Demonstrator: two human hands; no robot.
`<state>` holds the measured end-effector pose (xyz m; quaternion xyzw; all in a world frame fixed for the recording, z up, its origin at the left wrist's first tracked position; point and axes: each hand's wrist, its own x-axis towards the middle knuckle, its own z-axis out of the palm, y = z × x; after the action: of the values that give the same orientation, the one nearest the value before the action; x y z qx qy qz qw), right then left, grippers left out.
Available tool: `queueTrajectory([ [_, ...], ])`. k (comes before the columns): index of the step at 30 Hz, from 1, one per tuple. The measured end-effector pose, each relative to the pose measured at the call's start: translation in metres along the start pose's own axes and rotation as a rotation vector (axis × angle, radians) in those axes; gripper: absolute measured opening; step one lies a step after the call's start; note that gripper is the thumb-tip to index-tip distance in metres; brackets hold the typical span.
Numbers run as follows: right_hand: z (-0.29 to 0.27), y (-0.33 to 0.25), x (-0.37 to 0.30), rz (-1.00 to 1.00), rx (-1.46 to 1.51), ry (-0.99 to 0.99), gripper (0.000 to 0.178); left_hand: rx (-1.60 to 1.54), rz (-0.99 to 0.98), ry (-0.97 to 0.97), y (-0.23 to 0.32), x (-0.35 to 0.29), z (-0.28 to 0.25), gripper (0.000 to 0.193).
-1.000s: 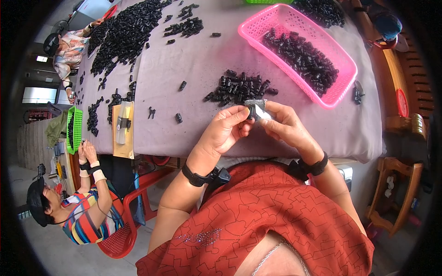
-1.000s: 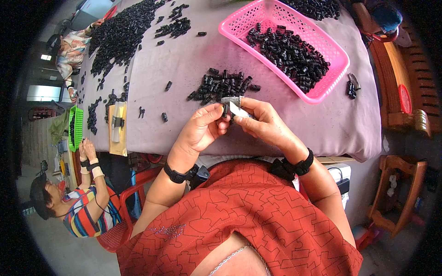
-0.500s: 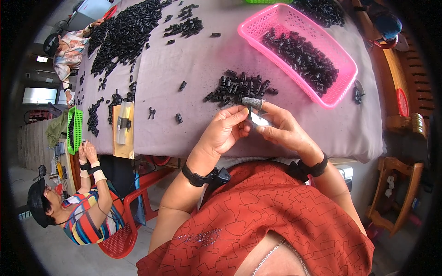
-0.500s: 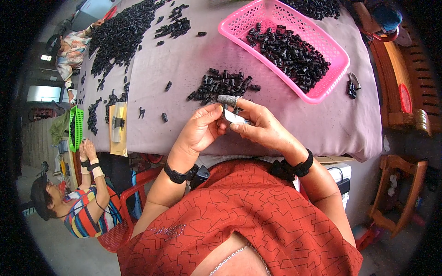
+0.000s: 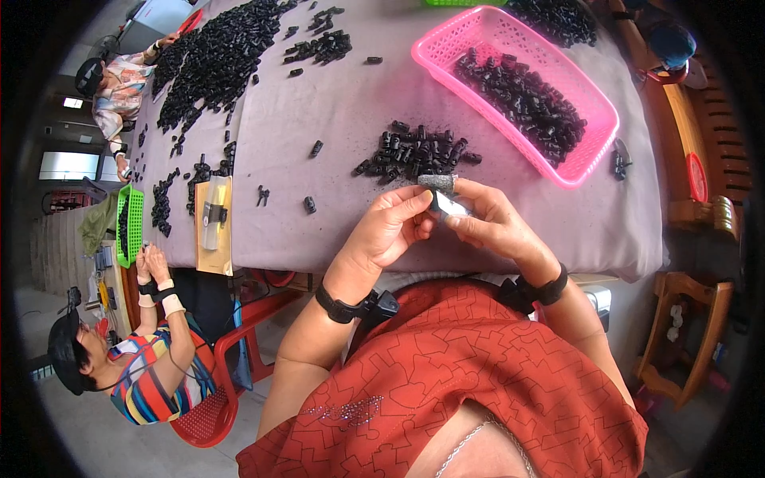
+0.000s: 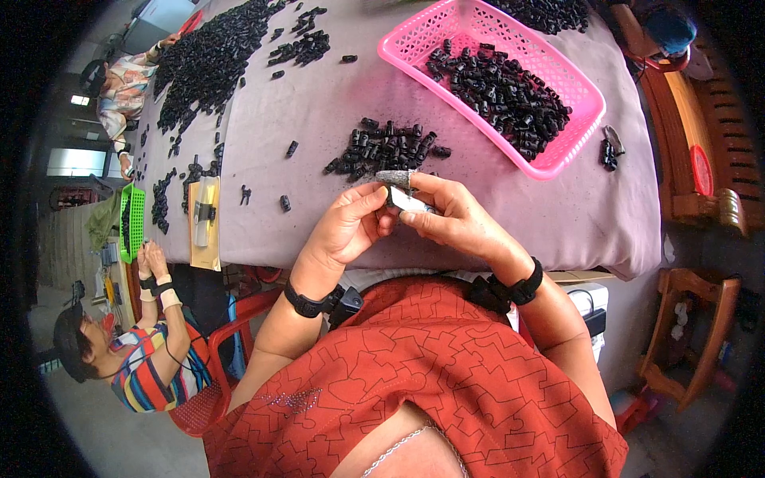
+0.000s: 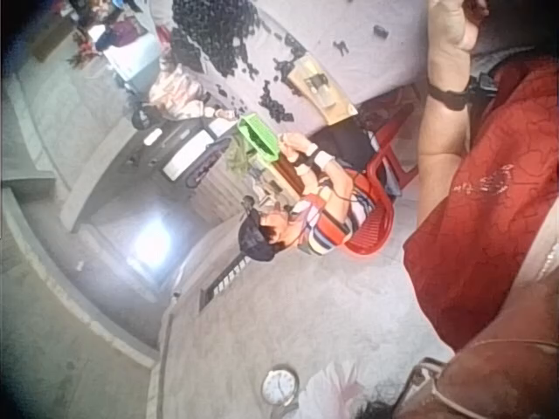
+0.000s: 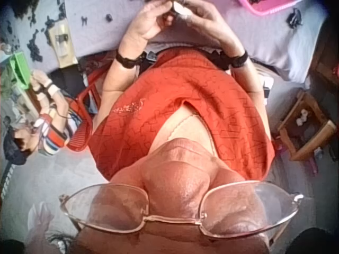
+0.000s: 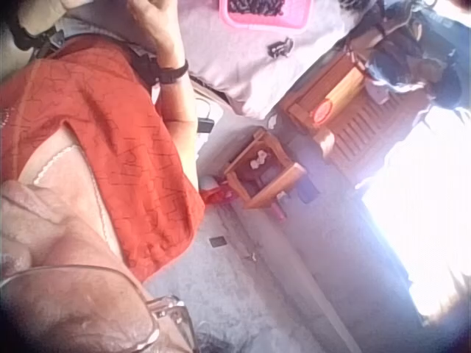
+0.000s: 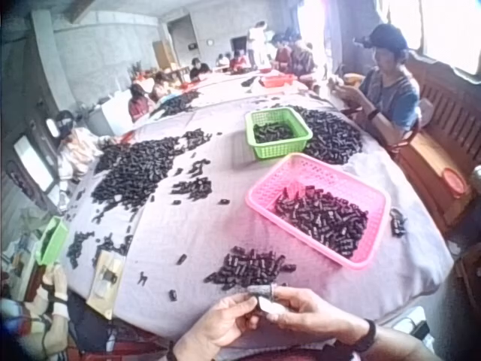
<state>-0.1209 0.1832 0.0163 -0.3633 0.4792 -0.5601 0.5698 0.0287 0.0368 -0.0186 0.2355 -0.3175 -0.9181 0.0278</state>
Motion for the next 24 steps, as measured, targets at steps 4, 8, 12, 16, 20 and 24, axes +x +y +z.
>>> queueTrajectory([
  [4,-0.003,0.005,0.001,0.010,-0.002,0.015,0.042,0.011,-0.003,-0.020,-0.001,0.000,0.000,0.013],
  [8,-0.002,0.006,0.002,0.008,0.006,0.051,0.040,0.015,-0.013,-0.031,-0.002,0.001,-0.004,0.016],
  [12,-0.002,0.014,0.003,-0.009,-0.011,0.132,0.037,0.031,0.030,-0.036,-0.001,0.002,-0.004,0.015],
  [16,-0.002,0.012,0.004,-0.001,0.000,0.132,0.033,0.050,0.065,-0.022,0.000,0.001,-0.004,0.014],
  [20,-0.002,0.013,0.004,-0.001,-0.009,0.135,0.031,0.038,0.077,-0.004,0.000,0.000,0.000,0.010],
  [24,-0.003,0.013,0.004,0.003,-0.022,0.136,0.031,0.037,0.080,-0.005,0.002,0.000,0.001,0.010],
])
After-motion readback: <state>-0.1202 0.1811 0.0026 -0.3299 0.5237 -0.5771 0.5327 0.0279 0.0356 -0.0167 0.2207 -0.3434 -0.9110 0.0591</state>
